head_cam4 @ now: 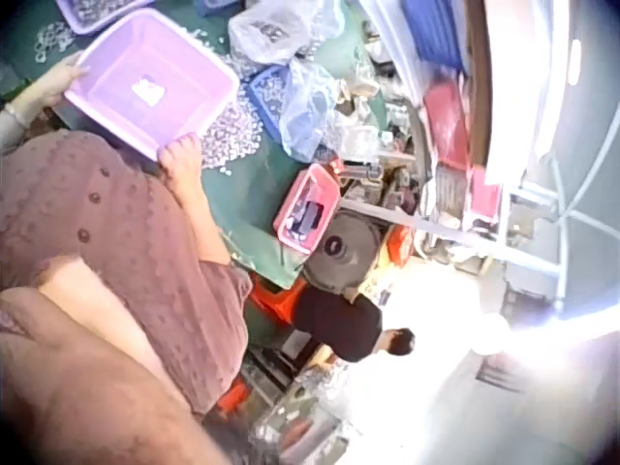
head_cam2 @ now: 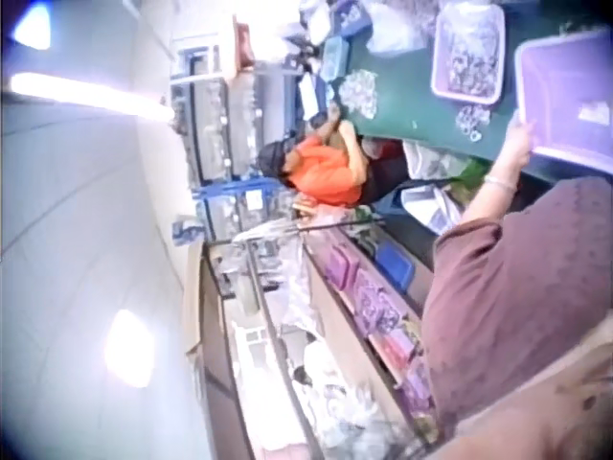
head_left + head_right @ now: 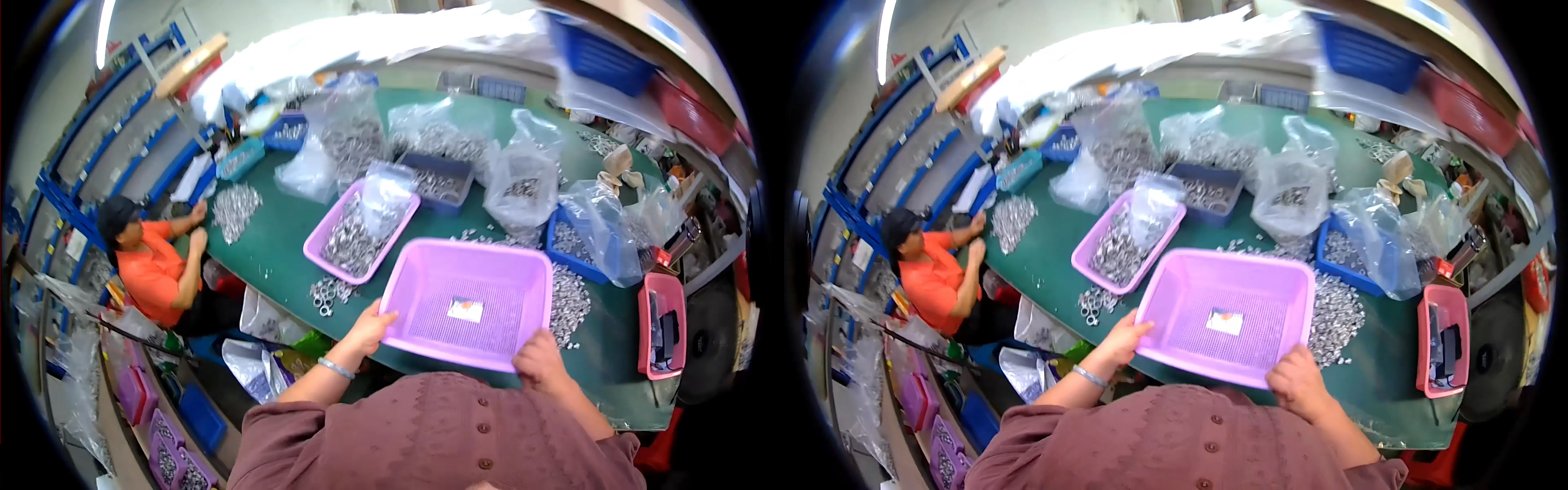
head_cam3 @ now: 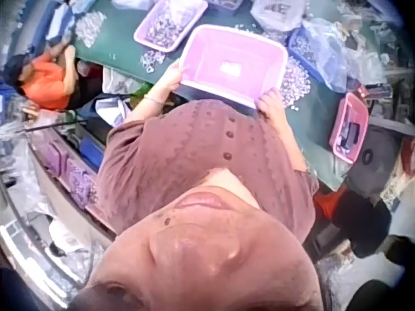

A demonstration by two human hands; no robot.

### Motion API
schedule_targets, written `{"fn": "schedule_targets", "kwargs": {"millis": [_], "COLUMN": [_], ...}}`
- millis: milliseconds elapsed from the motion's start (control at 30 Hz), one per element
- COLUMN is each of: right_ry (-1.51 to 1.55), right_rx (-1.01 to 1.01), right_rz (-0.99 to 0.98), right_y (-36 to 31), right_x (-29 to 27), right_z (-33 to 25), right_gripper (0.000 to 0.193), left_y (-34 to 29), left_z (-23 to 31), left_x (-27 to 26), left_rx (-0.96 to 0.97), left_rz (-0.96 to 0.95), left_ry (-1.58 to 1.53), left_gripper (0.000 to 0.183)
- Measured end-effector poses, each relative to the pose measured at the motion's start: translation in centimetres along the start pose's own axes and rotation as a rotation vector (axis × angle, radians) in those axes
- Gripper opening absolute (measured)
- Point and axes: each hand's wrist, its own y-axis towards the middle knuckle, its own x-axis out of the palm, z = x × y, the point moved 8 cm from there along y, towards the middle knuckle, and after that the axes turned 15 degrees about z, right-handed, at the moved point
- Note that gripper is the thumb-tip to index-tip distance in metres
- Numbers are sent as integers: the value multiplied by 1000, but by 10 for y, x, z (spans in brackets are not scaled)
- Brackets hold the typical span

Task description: The person packs metal parts into plastic bags and containers at a workstation, carries and retrieves bags of components from storage shelves, and dumps and sorts metal pieces into plastic baskets.

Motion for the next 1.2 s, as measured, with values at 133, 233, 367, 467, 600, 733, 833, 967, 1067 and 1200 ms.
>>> {"fn": "schedule_targets", "kwargs": {"millis": [133,233,367,467,600,733,833,967,1067,1200], "right_ry": [-161,-236,-280,-306,-270,-224,-207,-170,-163,25], "right_rx": [43,31,21,38,108,180,207,188,23,-176], "right_rz": [-28,-57,-22,7,-15,-53,-65,-141,-305,-439], "right_y": [53,84,120,131,136,134,130,137,163,229], "right_x": [31,54,79,100,140,148,139,121,116,88], "right_z": [4,12,14,24,40,48,50,48,25,-52], "right_gripper": [22,20,22,23,27,36,40,36,22,24], "left_y": [22,46,86,114,154,170,173,169,160,123], "left_z": [39,77,119,126,115,119,117,119,113,128], "left_x": [-33,-51,-73,-86,-137,-151,-159,-166,-176,-168], "left_rx": [86,147,247,227,246,229,291,423,500,865], "left_rz": [-34,30,94,135,277,385,482,588,699,824], "left_ry": [-79,-110,-20,25,-6,-15,45,267,376,670], "left_gripper": [37,36,32,30,29,35,44,53,54,51]}}
